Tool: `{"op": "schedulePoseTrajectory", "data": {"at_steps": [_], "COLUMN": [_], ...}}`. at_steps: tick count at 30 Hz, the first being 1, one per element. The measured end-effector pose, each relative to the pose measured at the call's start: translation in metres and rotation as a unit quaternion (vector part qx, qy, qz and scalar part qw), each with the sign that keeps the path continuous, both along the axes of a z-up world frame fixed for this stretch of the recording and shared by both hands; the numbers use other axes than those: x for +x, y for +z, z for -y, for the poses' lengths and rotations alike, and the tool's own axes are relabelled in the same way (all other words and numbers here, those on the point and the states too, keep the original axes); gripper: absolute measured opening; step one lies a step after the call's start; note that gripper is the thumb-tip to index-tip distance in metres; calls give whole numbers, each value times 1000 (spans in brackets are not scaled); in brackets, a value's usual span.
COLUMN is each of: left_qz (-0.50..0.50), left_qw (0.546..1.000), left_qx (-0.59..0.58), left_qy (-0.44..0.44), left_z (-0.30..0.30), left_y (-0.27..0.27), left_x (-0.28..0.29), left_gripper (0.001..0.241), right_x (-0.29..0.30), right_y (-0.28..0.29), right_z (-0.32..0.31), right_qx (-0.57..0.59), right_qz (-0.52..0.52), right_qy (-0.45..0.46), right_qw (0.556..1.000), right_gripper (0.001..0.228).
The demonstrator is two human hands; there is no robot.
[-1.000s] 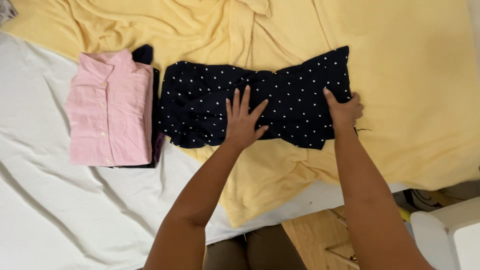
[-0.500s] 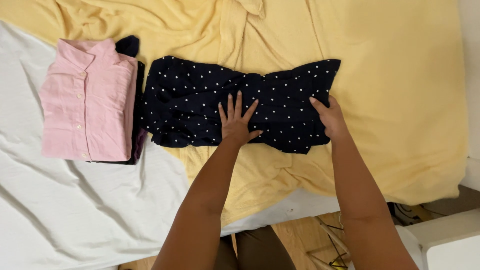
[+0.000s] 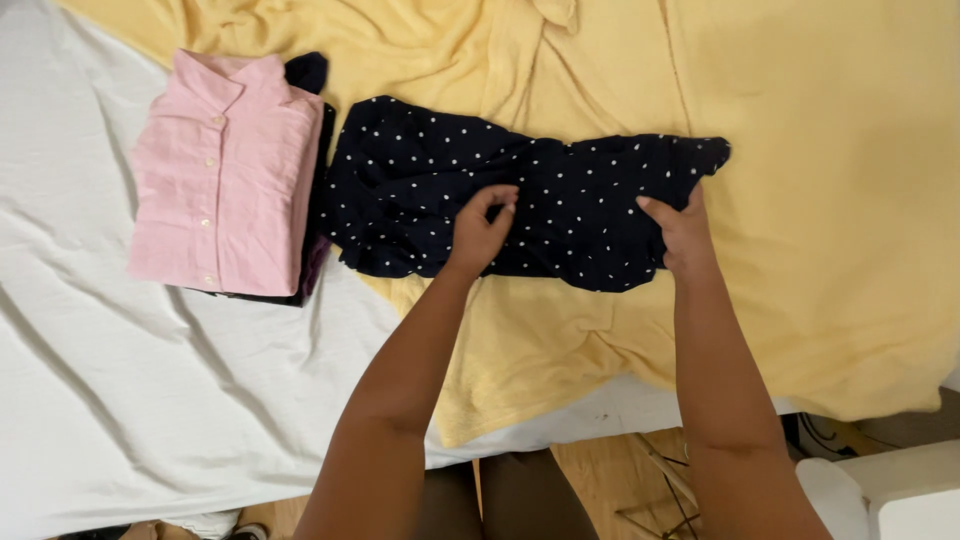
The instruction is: The person folds a black polka-dot shirt and a black top on a bed, then places them into a white wardrobe. The person also picks up a stack of folded clothes from the bed and places them into the wardrobe before closing the sliding doors.
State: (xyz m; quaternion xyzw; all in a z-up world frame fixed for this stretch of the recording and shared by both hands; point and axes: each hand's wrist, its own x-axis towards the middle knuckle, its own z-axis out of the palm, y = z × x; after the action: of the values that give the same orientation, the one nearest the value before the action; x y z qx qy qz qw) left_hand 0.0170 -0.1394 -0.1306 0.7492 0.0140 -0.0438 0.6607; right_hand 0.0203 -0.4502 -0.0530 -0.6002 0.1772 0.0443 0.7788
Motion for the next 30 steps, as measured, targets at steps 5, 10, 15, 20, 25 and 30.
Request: {"op": "schedulePoseTrajectory", "data": {"at_steps": [5,10,15,20,25,30], "left_qz": [-158,-242,-287,-351,-368,-246], "left_qw": [964,899,886,865,896,952], "left_qx": [-205,-363,-364,-358,-226,-144], "left_qy": [57,33,29,30,101,112], "left_z": [-71,-155,-221,-243,-229,-226], "left_y": [42,98,112,79,103,40], "left_x": [16,9,-3,-4,-2,11], "left_gripper": [38,56,75,77,74,76], "right_x": [8,7,8,-12,-16,7], "right_y": [50,71,15,56,29,-5], "right_z": [-91,-242,-379,-420,-373,-273], "right_qx": [-125,-332,-358,-406,-394,-490], "right_qz": [153,189,202,35,270,138], "right_qy": [58,71,73,234,39,-163], "right_qw": [979,922,909,883,878,845], "right_gripper": [81,83,61,70,37,20]}}
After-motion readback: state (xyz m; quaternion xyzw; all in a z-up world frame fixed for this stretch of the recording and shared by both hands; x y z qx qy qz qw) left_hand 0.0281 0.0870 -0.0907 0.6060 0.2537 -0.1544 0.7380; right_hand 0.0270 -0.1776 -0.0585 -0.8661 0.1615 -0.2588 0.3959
